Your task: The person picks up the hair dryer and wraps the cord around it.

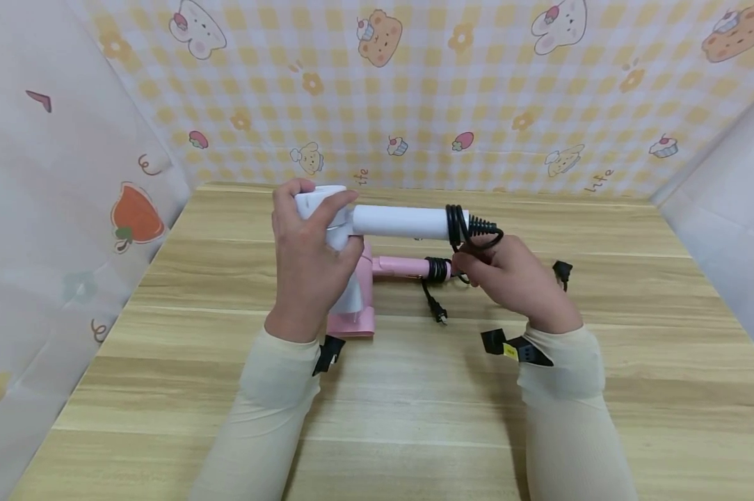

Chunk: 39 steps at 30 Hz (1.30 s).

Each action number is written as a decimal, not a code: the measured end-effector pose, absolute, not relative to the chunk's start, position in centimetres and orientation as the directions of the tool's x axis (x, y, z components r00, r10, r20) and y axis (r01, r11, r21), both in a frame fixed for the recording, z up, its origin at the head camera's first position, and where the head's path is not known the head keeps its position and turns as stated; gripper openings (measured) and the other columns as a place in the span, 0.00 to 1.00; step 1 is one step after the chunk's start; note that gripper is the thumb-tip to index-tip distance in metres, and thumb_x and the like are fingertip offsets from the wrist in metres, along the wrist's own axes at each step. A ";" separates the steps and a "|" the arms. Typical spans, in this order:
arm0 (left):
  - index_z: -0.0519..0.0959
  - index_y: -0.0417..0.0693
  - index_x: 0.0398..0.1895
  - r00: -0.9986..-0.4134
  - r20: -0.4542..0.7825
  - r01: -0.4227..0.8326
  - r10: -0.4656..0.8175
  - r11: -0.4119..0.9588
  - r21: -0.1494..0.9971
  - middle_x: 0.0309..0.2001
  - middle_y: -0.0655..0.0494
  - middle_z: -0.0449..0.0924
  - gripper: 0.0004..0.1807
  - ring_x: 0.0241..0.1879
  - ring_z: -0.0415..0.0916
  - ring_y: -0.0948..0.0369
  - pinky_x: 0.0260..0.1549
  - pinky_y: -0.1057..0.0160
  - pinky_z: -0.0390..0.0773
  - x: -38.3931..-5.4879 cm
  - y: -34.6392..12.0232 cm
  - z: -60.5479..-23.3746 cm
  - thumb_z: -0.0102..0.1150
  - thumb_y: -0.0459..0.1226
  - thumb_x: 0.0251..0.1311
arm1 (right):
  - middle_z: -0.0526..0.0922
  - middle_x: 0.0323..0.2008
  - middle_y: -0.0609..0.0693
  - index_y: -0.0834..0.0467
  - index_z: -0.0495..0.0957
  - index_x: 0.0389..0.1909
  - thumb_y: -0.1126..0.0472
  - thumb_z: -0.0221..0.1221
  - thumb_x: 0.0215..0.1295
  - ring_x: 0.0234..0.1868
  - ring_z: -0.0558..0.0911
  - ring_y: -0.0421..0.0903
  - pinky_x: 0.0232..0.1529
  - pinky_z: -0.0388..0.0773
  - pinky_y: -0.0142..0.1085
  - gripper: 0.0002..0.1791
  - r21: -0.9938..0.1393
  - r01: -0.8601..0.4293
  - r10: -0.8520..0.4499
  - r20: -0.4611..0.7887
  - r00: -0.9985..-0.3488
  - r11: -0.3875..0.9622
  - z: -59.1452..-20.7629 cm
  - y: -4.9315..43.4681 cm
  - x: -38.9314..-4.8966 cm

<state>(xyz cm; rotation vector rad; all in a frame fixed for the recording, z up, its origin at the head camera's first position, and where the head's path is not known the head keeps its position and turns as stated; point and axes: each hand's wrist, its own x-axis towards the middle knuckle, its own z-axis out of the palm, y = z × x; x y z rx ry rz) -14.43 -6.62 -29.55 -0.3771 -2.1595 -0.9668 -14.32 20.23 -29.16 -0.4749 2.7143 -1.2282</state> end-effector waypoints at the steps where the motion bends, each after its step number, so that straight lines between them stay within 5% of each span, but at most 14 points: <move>1: 0.85 0.51 0.50 -0.692 0.721 0.512 -0.037 0.679 0.526 0.57 0.36 0.62 0.25 0.55 0.62 0.43 0.51 0.49 0.63 -14.4 -6.7 -29.6 0.69 0.27 0.44 | 0.73 0.21 0.50 0.56 0.81 0.38 0.55 0.55 0.73 0.17 0.65 0.43 0.18 0.63 0.36 0.10 -0.748 -0.235 -0.341 0.012 -0.940 0.621 -29.1 20.2 -14.3; 9: 0.85 0.51 0.50 -0.703 0.709 0.485 -0.061 0.688 0.541 0.57 0.37 0.61 0.24 0.55 0.62 0.42 0.52 0.48 0.63 -14.6 -6.6 -29.7 0.69 0.27 0.46 | 0.84 0.50 0.47 0.56 0.83 0.52 0.56 0.56 0.73 0.13 0.57 0.39 0.15 0.58 0.33 0.14 -0.747 -0.277 -0.416 0.001 -0.910 0.605 -28.8 20.1 -14.2; 12: 0.85 0.50 0.50 -0.707 0.705 0.472 -0.062 0.700 0.535 0.58 0.37 0.61 0.24 0.55 0.62 0.42 0.51 0.48 0.63 -14.6 -6.7 -29.7 0.68 0.27 0.46 | 0.84 0.35 0.48 0.55 0.82 0.54 0.58 0.56 0.72 0.14 0.58 0.38 0.17 0.60 0.33 0.13 -0.717 -0.306 -0.431 0.009 -0.902 0.626 -28.6 19.9 -14.0; 16: 0.85 0.49 0.50 -0.718 0.693 0.450 -0.065 0.716 0.533 0.58 0.36 0.61 0.24 0.55 0.62 0.40 0.50 0.47 0.64 -14.8 -6.7 -30.0 0.68 0.27 0.47 | 0.67 0.18 0.45 0.52 0.82 0.47 0.61 0.57 0.71 0.17 0.61 0.39 0.20 0.62 0.33 0.09 -0.644 -0.372 -0.456 0.040 -0.889 0.669 -28.2 19.6 -13.3; 22: 0.84 0.50 0.49 -0.738 0.671 0.424 -0.076 0.722 0.547 0.58 0.37 0.61 0.23 0.56 0.61 0.40 0.51 0.47 0.67 -14.9 -6.6 -30.3 0.69 0.26 0.47 | 0.65 0.17 0.42 0.51 0.81 0.38 0.65 0.56 0.68 0.16 0.63 0.37 0.20 0.63 0.33 0.07 -0.579 -0.429 -0.470 0.089 -0.878 0.693 -27.6 19.1 -12.6; 32: 0.84 0.50 0.48 -0.765 0.639 0.392 -0.079 0.731 0.558 0.59 0.39 0.60 0.23 0.56 0.60 0.39 0.50 0.46 0.68 -15.0 -6.3 -30.6 0.70 0.27 0.46 | 0.77 0.23 0.40 0.52 0.83 0.36 0.70 0.57 0.62 0.19 0.67 0.38 0.21 0.65 0.32 0.11 -0.543 -0.525 -0.463 0.260 -0.847 0.655 -26.9 19.3 -11.8; 39: 0.83 0.49 0.47 -0.770 0.635 0.386 -0.064 0.746 0.542 0.59 0.38 0.61 0.23 0.55 0.60 0.39 0.50 0.46 0.67 -15.0 -6.3 -30.6 0.71 0.26 0.44 | 0.74 0.22 0.42 0.53 0.84 0.36 0.70 0.61 0.65 0.17 0.65 0.39 0.18 0.62 0.30 0.08 -0.540 -0.566 -0.418 0.382 -0.824 0.623 -26.8 19.4 -11.7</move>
